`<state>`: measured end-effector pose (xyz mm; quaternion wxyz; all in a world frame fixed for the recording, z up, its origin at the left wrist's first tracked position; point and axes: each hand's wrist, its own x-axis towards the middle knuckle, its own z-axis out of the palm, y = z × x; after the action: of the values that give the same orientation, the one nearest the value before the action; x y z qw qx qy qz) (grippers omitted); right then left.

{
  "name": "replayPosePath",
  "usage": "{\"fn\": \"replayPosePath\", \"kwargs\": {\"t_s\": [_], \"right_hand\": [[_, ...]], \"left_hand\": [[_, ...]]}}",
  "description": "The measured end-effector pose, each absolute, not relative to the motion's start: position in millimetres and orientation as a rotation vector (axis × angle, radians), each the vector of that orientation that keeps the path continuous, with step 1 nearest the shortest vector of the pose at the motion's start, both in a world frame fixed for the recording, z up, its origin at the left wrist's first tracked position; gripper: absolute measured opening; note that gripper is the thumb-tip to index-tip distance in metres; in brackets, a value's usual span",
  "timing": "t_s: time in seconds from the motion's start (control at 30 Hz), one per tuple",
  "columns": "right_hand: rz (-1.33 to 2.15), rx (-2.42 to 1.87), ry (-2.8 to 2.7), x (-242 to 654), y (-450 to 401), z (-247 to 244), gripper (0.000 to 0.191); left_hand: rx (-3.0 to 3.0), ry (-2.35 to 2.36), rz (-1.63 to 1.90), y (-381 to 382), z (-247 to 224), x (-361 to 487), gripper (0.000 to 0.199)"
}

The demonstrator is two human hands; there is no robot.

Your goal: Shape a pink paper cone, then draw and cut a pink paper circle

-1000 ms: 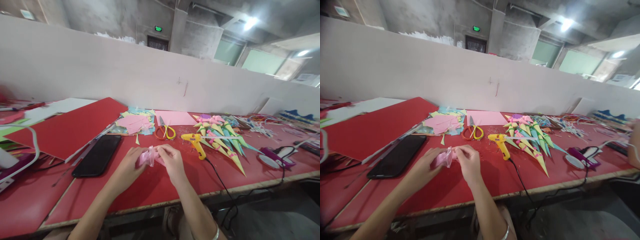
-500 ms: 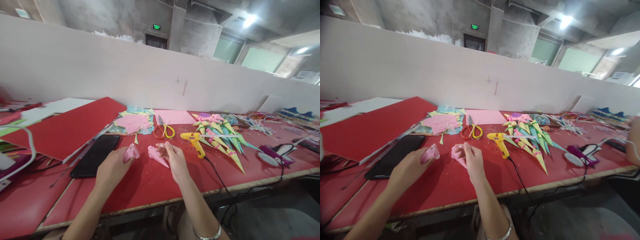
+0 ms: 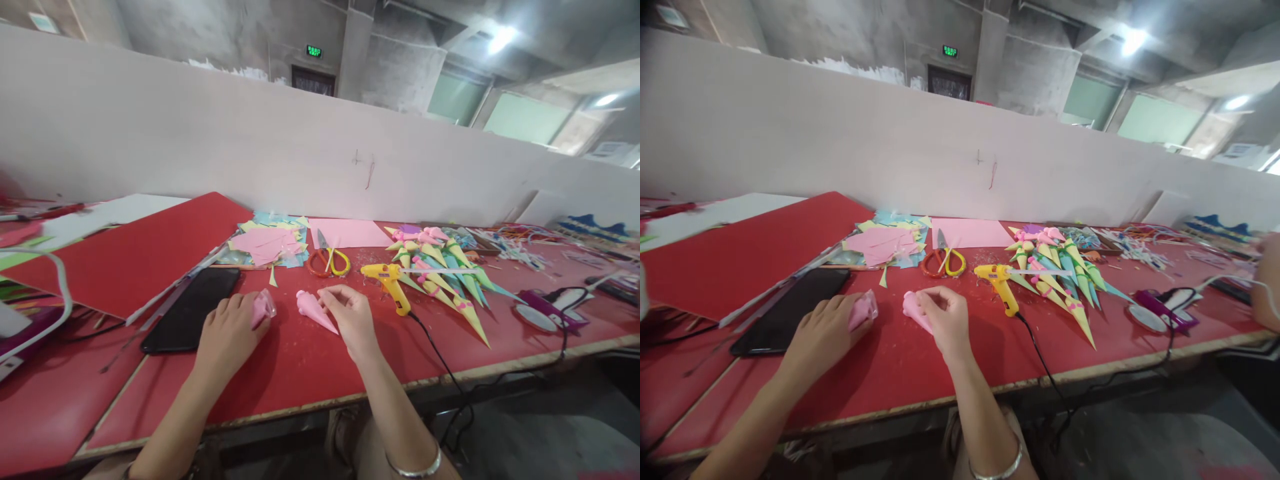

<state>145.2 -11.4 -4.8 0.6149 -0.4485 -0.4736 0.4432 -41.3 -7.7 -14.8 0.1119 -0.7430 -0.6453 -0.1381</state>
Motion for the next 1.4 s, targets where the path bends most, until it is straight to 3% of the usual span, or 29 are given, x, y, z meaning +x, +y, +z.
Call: {"fn": "replayPosePath", "kwargs": {"t_s": [0.13,0.23,0.53,0.8,0.97,1.07,1.23,1.4], "right_hand": [[0.769,-1.088,-1.249,145,-10,-8,0.022],[0.701,-1.141,-1.314,143,-8,-12,0.019],[0.829,-1.137,-1.435,142,-9,-14,0.009],[1.154,-1.001,-1.234,138,-8,-16,0.014],[1.247,-0.976,-1.138,136,-10,-9,0.016],[1.260,-1.005,-1.087,136,-8,-9,0.019],[1.236,-1.010,-1.043,137,-4,-16,0.026],[1.144,-1.017,-1.112,137,-4,-17,0.022]], "left_hand": [[-2.090,-1.780,-0.621,-8,-15,-34,0.039],[-2.226,-1.819,-0.707,-12,-5,-22,0.028],[-2.645,-2.056,-0.441,-27,-2,4,0.033],[-2.653,-2.184,-0.919,-23,-8,6,0.031],[-2.705,-2.108,-0.957,-19,-19,6,0.026],[-2.674,-2.067,-0.906,-18,-22,7,0.029],[-2.551,-2.016,-0.521,-23,-16,14,0.028],[-2.519,-2.055,-0.305,-24,-12,15,0.020]]}}
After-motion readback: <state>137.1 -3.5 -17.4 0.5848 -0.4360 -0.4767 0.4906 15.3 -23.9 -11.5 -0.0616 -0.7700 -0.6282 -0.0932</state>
